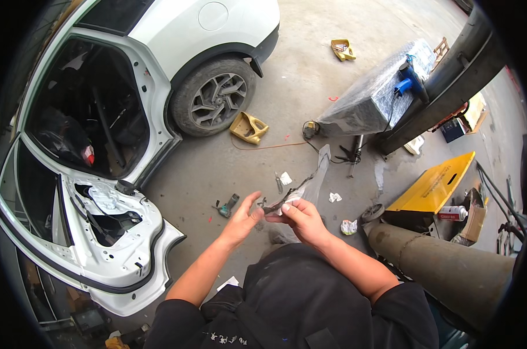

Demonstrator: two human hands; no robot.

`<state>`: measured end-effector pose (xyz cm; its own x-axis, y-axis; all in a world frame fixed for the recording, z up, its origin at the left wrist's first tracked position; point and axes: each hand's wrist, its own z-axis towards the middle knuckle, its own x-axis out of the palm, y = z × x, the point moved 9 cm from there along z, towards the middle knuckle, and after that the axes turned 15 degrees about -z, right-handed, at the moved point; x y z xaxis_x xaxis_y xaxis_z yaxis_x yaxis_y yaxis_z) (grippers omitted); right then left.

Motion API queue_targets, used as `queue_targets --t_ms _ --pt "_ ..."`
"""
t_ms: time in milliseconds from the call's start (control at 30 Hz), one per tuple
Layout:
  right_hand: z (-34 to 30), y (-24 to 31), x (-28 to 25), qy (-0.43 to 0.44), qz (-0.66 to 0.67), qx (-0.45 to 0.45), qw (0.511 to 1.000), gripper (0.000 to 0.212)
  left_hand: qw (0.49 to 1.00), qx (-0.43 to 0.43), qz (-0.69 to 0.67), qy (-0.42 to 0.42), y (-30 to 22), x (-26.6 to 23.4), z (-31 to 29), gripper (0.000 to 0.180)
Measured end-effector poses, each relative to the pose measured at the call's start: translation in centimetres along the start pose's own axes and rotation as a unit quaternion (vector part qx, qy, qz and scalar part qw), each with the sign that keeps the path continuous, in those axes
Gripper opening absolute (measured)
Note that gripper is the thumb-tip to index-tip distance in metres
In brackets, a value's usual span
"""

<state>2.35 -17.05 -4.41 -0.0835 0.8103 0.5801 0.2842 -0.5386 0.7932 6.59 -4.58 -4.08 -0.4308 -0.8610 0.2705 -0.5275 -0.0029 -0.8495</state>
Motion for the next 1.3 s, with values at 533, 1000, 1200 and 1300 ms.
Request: queue_targets --t_ms 533,1000,1200,1300 --pt "-0.6 0.7 -0.2 -0.028 0.098 -0.015 0.995 0.031 0.99 -0.098 -0.088 0.059 1.8 1.1 -0.6 0.087" --pt "-2.4 1.5 -1.6 0.012 -0.137 -0.012 0.99 0.023 0.936 0.179 0.279 0.114 -5.3 2.3 -0.7 0.08" --pt "-3.5 3.6 -0.9 0.05 -0.302 -0.033 0.952 0.022 0.812 0.352 0.452 0.115 -9.6 5.0 -2.2 0.073" --pt "-3.4 5.0 -0.1 0.051 -0.321 -0.051 0.944 0.021 0.787 0.363 0.483 0.123 -10.2 6.1 -2.4 0.065"
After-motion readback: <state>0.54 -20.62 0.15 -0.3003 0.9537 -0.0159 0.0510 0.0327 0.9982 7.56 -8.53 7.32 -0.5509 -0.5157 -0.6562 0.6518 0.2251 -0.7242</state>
